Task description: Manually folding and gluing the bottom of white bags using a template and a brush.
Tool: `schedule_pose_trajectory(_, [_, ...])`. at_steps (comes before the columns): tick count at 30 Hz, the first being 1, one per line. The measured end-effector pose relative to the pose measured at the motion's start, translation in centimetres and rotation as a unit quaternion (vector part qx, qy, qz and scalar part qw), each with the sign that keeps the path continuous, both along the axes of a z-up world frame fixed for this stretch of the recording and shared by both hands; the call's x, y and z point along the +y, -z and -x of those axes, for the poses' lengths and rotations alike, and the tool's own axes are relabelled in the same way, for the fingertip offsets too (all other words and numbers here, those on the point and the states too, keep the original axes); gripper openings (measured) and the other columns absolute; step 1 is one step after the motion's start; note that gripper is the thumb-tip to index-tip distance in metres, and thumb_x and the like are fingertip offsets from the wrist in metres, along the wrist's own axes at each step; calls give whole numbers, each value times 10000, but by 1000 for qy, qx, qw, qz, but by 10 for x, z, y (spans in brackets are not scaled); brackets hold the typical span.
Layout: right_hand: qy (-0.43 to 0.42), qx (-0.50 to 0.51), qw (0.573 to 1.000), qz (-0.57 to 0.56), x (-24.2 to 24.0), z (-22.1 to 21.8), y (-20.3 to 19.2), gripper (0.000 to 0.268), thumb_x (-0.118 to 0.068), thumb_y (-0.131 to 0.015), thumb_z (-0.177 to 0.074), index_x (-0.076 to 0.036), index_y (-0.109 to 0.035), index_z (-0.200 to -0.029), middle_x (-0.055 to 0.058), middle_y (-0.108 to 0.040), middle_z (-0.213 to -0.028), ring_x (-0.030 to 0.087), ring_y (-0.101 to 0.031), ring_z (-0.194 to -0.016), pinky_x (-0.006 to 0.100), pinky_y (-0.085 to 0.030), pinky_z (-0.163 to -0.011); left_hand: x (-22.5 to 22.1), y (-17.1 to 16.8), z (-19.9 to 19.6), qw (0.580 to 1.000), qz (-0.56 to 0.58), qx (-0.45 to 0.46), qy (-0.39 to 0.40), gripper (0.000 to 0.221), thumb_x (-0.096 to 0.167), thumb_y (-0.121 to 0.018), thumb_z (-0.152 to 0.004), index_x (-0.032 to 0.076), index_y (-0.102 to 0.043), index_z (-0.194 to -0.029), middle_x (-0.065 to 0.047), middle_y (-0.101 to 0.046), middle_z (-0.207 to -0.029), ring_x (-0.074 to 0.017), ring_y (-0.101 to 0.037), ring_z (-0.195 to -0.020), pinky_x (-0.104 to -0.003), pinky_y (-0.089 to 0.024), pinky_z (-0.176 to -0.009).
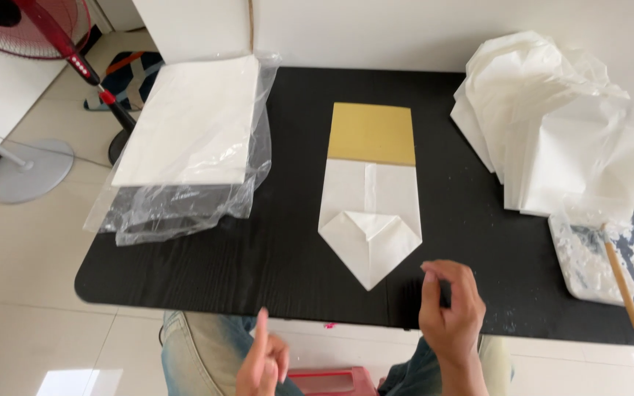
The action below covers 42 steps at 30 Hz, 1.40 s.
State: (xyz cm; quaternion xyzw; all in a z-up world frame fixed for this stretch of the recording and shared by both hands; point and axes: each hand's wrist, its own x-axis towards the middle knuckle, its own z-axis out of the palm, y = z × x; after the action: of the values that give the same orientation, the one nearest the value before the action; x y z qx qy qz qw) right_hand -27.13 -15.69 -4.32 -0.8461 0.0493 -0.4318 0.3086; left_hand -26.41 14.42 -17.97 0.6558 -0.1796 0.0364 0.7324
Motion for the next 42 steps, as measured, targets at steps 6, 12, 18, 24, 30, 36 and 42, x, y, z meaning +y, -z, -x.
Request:
schedule_pose_trajectory(6, [-5, 21, 999, -27, 0, 0, 2, 117, 4, -605, -1010, -31, -716, -1020, 53, -718, -935, 154, -640, -812, 270, -528, -740, -26, -16, -9, 989, 118, 22, 81, 720, 571, -365, -1065, 123, -277, -1622, -83, -559, -817, -146, -452, -630, -284, -430, -559])
schedule_pose_trajectory(12, [-2, 50, 997, -56, 1, -1, -4, 104, -23, -619, -1013, -41, -720, -1030, 36, -706, -901, 146, -634, -803, 266, -525, -741, -29, -24, 12, 984, 124, 67, 112, 747, 575, -401, -1034, 188, -189, -1637, -96, -640, -875, -153, -544, -652, -288, -481, -578])
schedule_pose_trajectory(18, [24, 83, 994, -64, 1, -5, -6, 99, -73, -630, -1009, -79, -722, -1043, 25, -717, -950, 148, -626, -813, 286, -525, -745, -21, -42, 30, 981, 12, 135, 142, 874, 629, -485, -942, 204, -174, -1640, -76, -663, -991, -131, -535, -719, -285, -475, -702])
schedule_pose_trajectory(24, [-9, 141, 990, -8, 6, -7, -13, 330, -163, -670, -941, -72, -641, -1257, 88, -612, -1352, 282, -547, -1270, 427, -509, -986, -27, -99, 35, 983, -118, 24, 142, 359, 263, -675, -970, 128, -703, -1302, -18, -696, -800, -130, -582, -673, -320, -523, -640])
schedule_pose_trajectory(30, [-66, 327, 941, 62, 14, -14, -35, 851, -483, -673, -891, -136, -318, -1581, 82, -199, -1718, 309, -126, -1595, 536, -262, -1188, -47, -167, -32, 920, -285, -234, 128, 427, 327, -598, -1012, 43, -672, -1322, -137, -657, -1234, -303, -643, -1119, -463, -486, -930])
schedule_pose_trajectory(36, [-46, 372, 921, 111, 14, -30, -37, 1078, -691, -714, -827, -137, -274, -1639, 152, -168, -1731, 365, -112, -1591, 522, -206, -1244, -112, -187, -128, 828, -434, -331, 125, 638, 356, -562, -1007, -49, -466, -1490, -325, -444, -1531, -479, -451, -1409, -558, -379, -1101])
schedule_pose_trajectory(42, [-69, 451, 874, 166, 10, -29, -33, 1086, -782, -645, -840, -142, -277, -1635, 112, -222, -1716, 301, -150, -1594, 444, -124, -1290, -146, -166, -158, 712, -606, -227, 272, 672, 459, -327, -1079, 84, -260, -1633, -182, -231, -1702, -357, -210, -1579, -531, -147, -1278])
